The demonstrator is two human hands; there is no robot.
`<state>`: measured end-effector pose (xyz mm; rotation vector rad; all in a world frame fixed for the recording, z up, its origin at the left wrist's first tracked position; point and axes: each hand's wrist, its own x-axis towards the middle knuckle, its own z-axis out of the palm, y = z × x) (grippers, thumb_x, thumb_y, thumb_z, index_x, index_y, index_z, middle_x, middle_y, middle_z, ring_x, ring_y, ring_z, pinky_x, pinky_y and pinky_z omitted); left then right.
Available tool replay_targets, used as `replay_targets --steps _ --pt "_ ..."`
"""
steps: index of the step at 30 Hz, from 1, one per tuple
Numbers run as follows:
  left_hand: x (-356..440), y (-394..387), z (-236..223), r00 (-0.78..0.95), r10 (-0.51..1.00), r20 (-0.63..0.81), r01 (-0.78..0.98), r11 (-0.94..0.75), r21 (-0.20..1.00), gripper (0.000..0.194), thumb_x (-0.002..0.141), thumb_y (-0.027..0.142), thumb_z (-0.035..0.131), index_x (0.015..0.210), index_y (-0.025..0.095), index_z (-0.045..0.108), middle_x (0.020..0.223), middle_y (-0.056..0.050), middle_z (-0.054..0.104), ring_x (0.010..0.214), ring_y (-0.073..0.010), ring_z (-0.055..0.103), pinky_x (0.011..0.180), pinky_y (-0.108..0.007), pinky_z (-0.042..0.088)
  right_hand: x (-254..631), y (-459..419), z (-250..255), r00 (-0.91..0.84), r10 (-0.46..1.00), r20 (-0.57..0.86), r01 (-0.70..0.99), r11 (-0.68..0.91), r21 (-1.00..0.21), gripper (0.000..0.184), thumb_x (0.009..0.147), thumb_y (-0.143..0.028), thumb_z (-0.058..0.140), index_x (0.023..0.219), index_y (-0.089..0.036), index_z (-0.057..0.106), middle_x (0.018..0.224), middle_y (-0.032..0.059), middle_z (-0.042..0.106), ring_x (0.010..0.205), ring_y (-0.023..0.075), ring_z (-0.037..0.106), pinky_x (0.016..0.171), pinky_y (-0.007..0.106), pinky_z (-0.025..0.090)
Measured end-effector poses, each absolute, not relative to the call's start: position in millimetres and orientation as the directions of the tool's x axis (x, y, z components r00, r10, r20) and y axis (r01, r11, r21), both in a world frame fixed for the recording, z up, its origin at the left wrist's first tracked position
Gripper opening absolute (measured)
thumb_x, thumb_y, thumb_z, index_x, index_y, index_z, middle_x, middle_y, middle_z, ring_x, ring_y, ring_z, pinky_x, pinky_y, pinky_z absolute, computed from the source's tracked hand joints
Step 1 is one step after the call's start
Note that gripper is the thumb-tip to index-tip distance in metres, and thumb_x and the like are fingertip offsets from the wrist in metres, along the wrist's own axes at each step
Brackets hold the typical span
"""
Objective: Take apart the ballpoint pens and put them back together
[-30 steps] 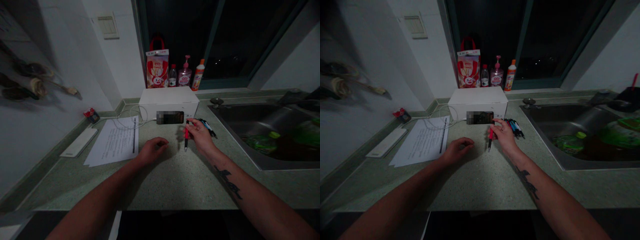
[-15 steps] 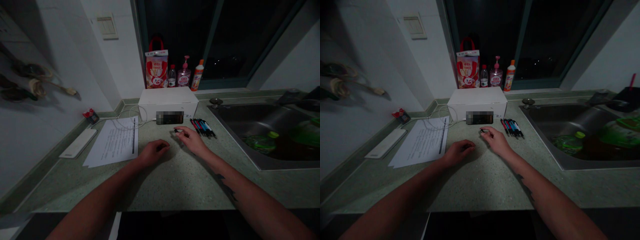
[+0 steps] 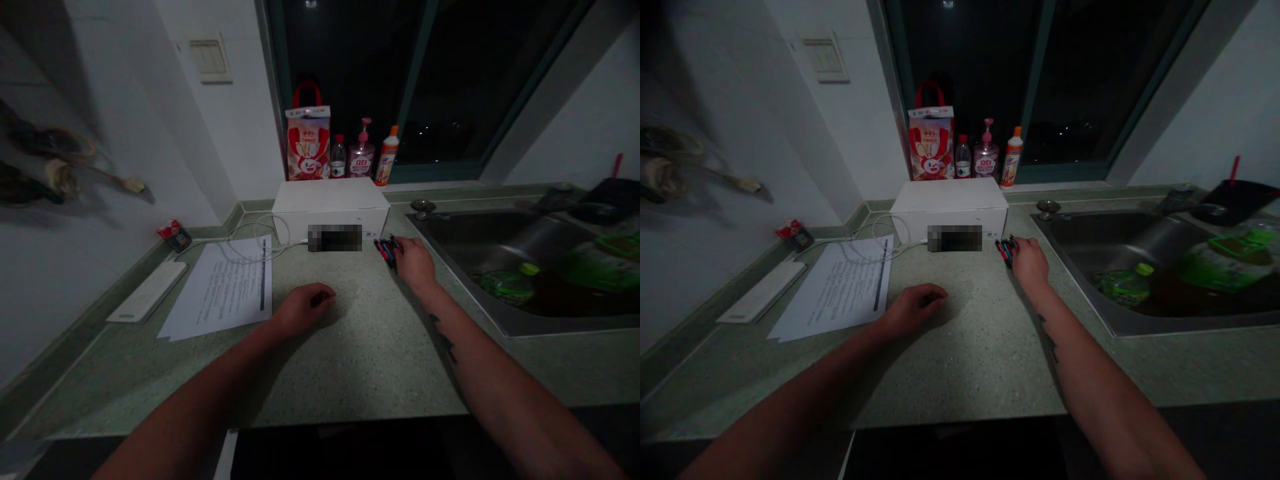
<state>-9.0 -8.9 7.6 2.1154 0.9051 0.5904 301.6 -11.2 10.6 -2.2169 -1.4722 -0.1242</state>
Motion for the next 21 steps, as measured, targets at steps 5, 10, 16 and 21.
replay_targets --steps 5,10,16,21 --pt "-10.4 -7.9 6.9 0.646 0.755 0.113 0.422 -0.477 0.771 0.022 0.090 0.032 0.059 0.101 0.018 0.073 0.089 -0.005 0.075 0.074 -0.0167 0.065 0.073 -0.031 0.051 293.6 -8.0 9.5 0.419 0.851 0.318 0.905 -0.365 -0.216 0.040 0.099 -0.036 0.047 0.122 -0.013 0.071 0.113 0.0184 0.066 0.106 0.0300 0.060 0.088 0.036 0.044" --pt "-10.8 -7.0 4.0 0.652 0.747 0.128 0.407 -0.487 0.773 0.022 0.091 0.032 0.059 0.101 0.018 0.072 0.089 -0.004 0.075 0.075 -0.0163 0.065 0.071 -0.029 0.050 283.9 -7.3 4.1 0.510 0.802 0.312 0.860 -0.485 -0.159 0.083 0.090 -0.067 0.054 0.148 -0.008 0.044 0.134 0.0269 0.055 0.123 0.0405 0.051 0.099 0.048 0.038" --pt "-10.0 -7.4 4.9 0.654 0.744 0.136 0.396 -0.490 0.777 0.020 0.090 0.029 0.060 0.100 0.018 0.073 0.090 -0.005 0.075 0.076 -0.0165 0.065 0.072 -0.029 0.050 283.5 -7.1 5.6 0.525 0.844 0.105 0.850 -0.515 -0.108 0.048 0.100 -0.032 0.042 0.137 -0.002 0.049 0.120 0.0272 0.064 0.114 0.0348 0.061 0.090 0.040 0.046" --pt "-9.5 -9.1 8.3 0.647 0.751 0.132 0.414 -0.491 0.766 0.020 0.090 0.028 0.061 0.100 0.017 0.074 0.087 -0.005 0.075 0.073 -0.0162 0.065 0.071 -0.029 0.050 284.6 -9.6 9.4 0.507 0.845 0.169 0.857 -0.515 0.005 0.040 0.098 -0.010 0.028 0.124 0.000 0.058 0.114 0.0274 0.064 0.111 0.0336 0.062 0.084 0.038 0.049"
